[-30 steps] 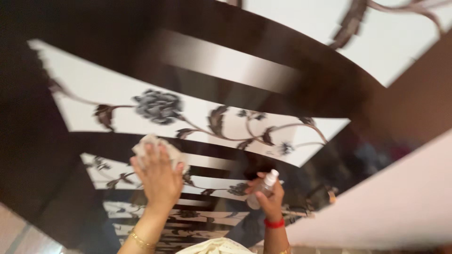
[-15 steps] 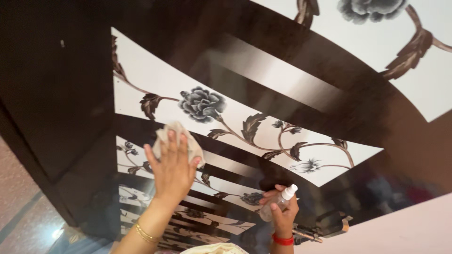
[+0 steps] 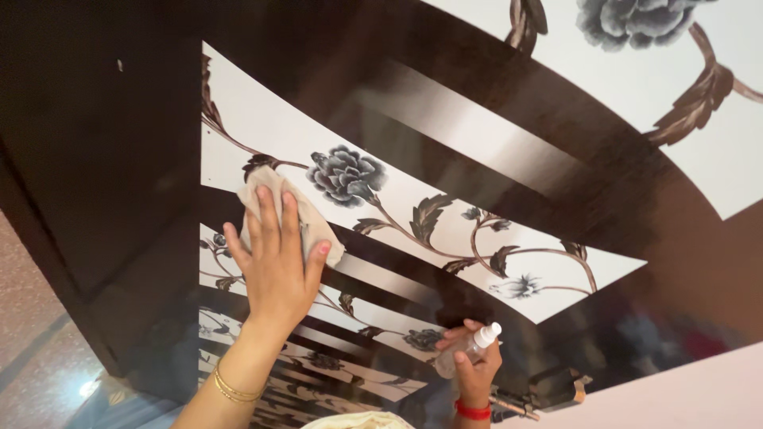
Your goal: The person wipes a dark wooden cabinet with a floral pattern using a white cloth and a spray bottle. They repeatedly spray the surface and wipe it clean, moving across different sections of the cabinet.
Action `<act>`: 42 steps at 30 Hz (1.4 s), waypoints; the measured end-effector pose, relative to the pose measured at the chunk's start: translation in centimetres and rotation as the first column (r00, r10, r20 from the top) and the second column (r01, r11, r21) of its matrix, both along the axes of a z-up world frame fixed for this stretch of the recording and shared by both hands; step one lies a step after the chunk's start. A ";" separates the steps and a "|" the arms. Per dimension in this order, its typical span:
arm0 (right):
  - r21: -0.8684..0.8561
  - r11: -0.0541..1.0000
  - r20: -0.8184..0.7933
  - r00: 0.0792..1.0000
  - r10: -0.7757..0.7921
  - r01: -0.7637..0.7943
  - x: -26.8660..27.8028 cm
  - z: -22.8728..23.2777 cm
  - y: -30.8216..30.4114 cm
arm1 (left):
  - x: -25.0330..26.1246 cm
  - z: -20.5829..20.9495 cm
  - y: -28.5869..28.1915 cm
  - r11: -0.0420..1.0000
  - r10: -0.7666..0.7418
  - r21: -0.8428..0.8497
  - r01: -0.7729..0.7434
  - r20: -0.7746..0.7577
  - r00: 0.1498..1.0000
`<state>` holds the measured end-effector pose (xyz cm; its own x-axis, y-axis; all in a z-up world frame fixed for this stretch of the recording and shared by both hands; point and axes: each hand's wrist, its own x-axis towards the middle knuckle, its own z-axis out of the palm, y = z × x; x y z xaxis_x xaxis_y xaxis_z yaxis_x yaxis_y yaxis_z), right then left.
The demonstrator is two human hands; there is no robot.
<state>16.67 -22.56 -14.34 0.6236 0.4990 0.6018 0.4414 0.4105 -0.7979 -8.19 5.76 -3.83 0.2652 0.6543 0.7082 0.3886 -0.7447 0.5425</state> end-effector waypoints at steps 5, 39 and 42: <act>-0.032 0.999 0.021 0.999 -0.043 0.044 0.1 -0.4 -0.2 | -0.1 2.3 0.1 0.995 -0.026 0.094 0.019 0.070 0.997; -0.060 0.998 0.063 0.998 -0.023 0.027 0.4 -0.7 -0.4 | 3.3 7.2 -3.7 0.964 -0.035 0.262 0.037 -0.013 0.999; -0.081 0.997 0.049 0.999 -0.004 0.008 0.7 -0.1 -0.5 | 3.2 8.3 -4.7 0.918 -0.040 0.392 0.055 -0.048 0.998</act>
